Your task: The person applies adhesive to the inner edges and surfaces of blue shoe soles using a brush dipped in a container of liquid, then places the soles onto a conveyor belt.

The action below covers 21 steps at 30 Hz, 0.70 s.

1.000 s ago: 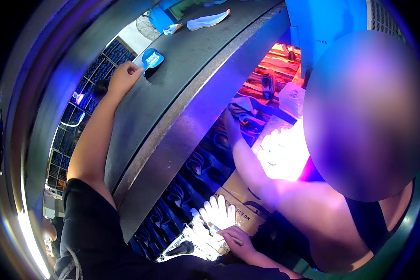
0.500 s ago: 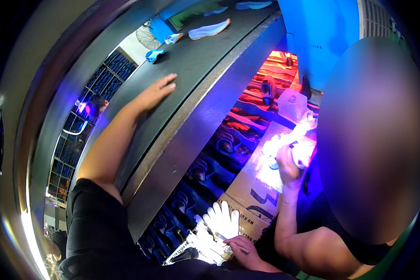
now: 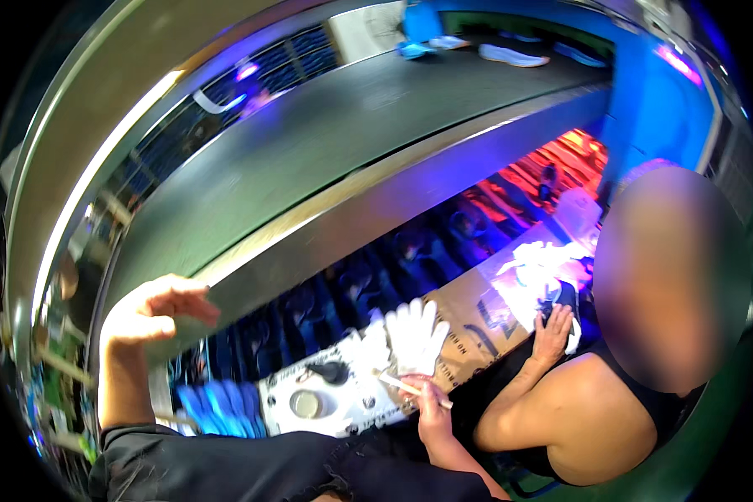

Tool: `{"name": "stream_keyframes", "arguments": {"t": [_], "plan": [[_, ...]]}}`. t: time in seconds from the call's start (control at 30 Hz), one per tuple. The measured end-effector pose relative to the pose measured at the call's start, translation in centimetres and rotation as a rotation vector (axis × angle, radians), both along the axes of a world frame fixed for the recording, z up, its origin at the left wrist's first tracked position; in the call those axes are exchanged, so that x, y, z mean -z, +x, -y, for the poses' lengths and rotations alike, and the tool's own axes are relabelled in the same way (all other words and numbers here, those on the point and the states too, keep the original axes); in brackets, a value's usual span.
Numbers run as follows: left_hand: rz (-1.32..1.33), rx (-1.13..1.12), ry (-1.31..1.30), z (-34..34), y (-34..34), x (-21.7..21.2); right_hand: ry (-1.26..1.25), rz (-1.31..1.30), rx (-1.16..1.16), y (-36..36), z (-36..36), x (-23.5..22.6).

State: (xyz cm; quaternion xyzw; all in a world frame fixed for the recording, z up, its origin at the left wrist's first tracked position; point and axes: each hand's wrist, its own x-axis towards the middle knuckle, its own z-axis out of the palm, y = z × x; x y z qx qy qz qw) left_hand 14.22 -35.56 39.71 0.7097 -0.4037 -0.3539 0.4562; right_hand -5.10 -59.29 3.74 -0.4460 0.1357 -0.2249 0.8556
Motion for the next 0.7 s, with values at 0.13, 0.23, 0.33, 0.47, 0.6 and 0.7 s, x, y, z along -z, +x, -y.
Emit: {"name": "stream_keyframes", "arguments": {"t": [0.13,0.23,0.33,0.47,0.6,0.7], "plan": [[-0.174,-0.407,0.046,-14.5,-8.6,7.4,0.194,0.050,-0.057,-0.2,-2.9,0.3],[0.031,-0.851,0.343,-24.2,-14.8,15.7,0.311,-0.028,-0.112,-0.1,-6.0,-0.6],[0.509,-1.099,0.802,-31.9,-19.5,23.7,0.298,-0.013,-0.228,0.0,-7.7,0.1],[0.394,-1.437,0.504,-38.1,-21.7,31.0,0.325,-0.050,-0.272,0.7,-11.2,-0.8],[0.106,-1.462,0.264,-38.8,-17.8,35.0,0.289,-0.077,-0.294,0.8,-13.5,-0.9],[0.091,-1.412,0.222,-38.8,-13.5,37.7,0.262,-0.086,-0.255,0.4,-14.3,-1.2]]}}
